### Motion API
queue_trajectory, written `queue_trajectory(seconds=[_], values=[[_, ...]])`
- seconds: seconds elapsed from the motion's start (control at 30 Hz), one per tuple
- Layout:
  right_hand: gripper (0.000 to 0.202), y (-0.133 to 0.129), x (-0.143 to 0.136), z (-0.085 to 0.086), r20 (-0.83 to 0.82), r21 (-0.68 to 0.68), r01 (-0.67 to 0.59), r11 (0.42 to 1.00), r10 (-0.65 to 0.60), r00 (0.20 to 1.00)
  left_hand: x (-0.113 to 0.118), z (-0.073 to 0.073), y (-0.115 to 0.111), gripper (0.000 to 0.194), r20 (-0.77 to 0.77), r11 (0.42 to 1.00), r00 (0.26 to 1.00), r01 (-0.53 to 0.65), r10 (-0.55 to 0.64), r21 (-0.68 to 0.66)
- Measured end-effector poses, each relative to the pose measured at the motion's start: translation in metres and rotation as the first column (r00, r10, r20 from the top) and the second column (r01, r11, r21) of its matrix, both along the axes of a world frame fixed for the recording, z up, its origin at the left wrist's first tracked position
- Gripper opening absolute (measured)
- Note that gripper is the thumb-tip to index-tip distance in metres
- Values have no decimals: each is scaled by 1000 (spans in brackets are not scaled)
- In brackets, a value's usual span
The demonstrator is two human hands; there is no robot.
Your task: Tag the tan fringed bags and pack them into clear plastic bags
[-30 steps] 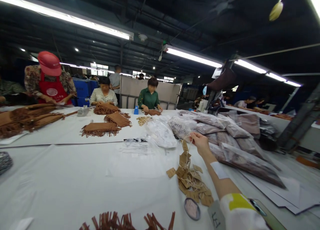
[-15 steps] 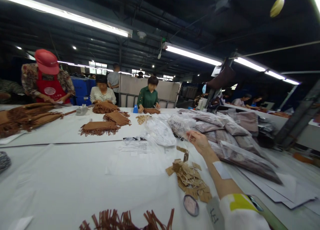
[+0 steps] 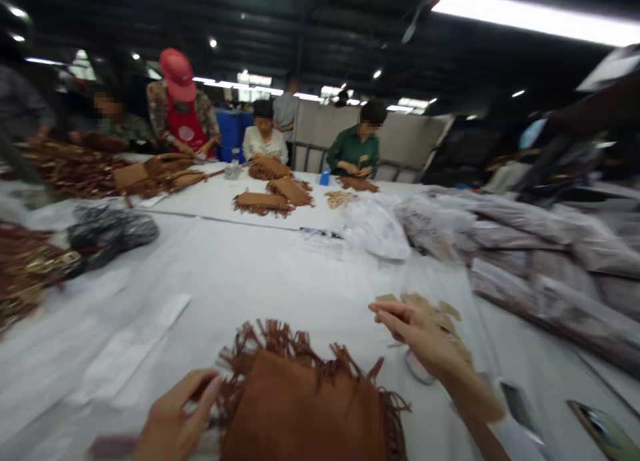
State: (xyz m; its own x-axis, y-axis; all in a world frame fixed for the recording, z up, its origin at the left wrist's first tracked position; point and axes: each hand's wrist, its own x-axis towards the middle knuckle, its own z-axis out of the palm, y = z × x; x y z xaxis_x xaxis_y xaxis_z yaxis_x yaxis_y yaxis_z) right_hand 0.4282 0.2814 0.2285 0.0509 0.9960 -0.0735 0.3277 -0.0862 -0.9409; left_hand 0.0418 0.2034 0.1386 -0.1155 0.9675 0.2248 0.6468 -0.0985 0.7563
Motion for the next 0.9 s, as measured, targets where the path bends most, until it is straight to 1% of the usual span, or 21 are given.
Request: queue_trajectory(seconds=[0.07, 0.1, 0.17, 0.2, 0.27, 0.33, 0.4, 0.47, 0.53, 0.57, 0.6, 0.67, 0.73, 0.77, 0.83, 0.9], values=[[36, -31, -37, -30, 109, -59, -128, 990, 134, 985, -17, -14, -20, 27, -28, 997, 999, 41, -43, -63], [39, -46, -55, -45, 120, -79, -182, 980, 191, 974, -25, -21, -29, 27, -44, 995, 997, 54, -58, -88], [46, -76, -91, -71, 78, -118, -291, 950, 300, 951, -38, -36, -48, 28, -77, 989, 995, 59, -70, -137], [44, -89, -108, -82, 45, -138, -354, 925, 363, 931, -42, -42, -57, 29, -99, 986, 993, 53, -70, -161], [29, -107, -143, -98, 8, -147, -493, 858, 500, 866, -47, -52, -75, 32, -157, 977, 984, 47, -81, -207], [24, -114, -175, -109, 21, -106, -615, 781, 620, 784, -45, -57, -89, 34, -225, 962, 968, 47, -110, -268], [22, -112, -203, -118, 57, -52, -702, 711, 704, 708, -41, -59, -96, 31, -276, 938, 953, 24, -126, -347], [20, -105, -226, -126, 111, -18, -757, 653, 754, 648, -38, -59, -99, 22, -308, 908, 944, -26, -115, -418], [19, -95, -242, -135, 181, -9, -791, 611, 779, 600, -36, -58, -98, 16, -333, 890, 939, -74, -90, -451], [19, -88, -248, -140, 213, -3, -791, 612, 773, 597, -36, -57, -97, 14, -333, 887, 939, -81, -85, -454], [18, -80, -252, -144, 240, 5, -774, 633, 751, 615, -36, -57, -97, 11, -318, 889, 944, -71, -86, -453], [18, -60, -256, -152, 267, 35, -695, 718, 663, 699, -37, -56, -97, 5, -225, 892, 969, -13, -100, -452], [19, -39, -253, -157, 280, 70, -569, 819, 531, 800, -37, -55, -98, 2, -98, 890, 991, 40, -94, -455], [21, -31, -250, -157, 286, 81, -509, 857, 469, 836, -36, -55, -98, 4, -45, 889, 996, 47, -76, -455], [24, -23, -242, -155, 290, 92, -419, 903, 379, 879, -34, -56, -99, 17, 29, 896, 999, 31, -20, -443], [28, -30, -233, -149, 281, 81, -369, 926, 334, 900, -31, -56, -97, 27, 77, 905, 997, 12, 23, -424]])
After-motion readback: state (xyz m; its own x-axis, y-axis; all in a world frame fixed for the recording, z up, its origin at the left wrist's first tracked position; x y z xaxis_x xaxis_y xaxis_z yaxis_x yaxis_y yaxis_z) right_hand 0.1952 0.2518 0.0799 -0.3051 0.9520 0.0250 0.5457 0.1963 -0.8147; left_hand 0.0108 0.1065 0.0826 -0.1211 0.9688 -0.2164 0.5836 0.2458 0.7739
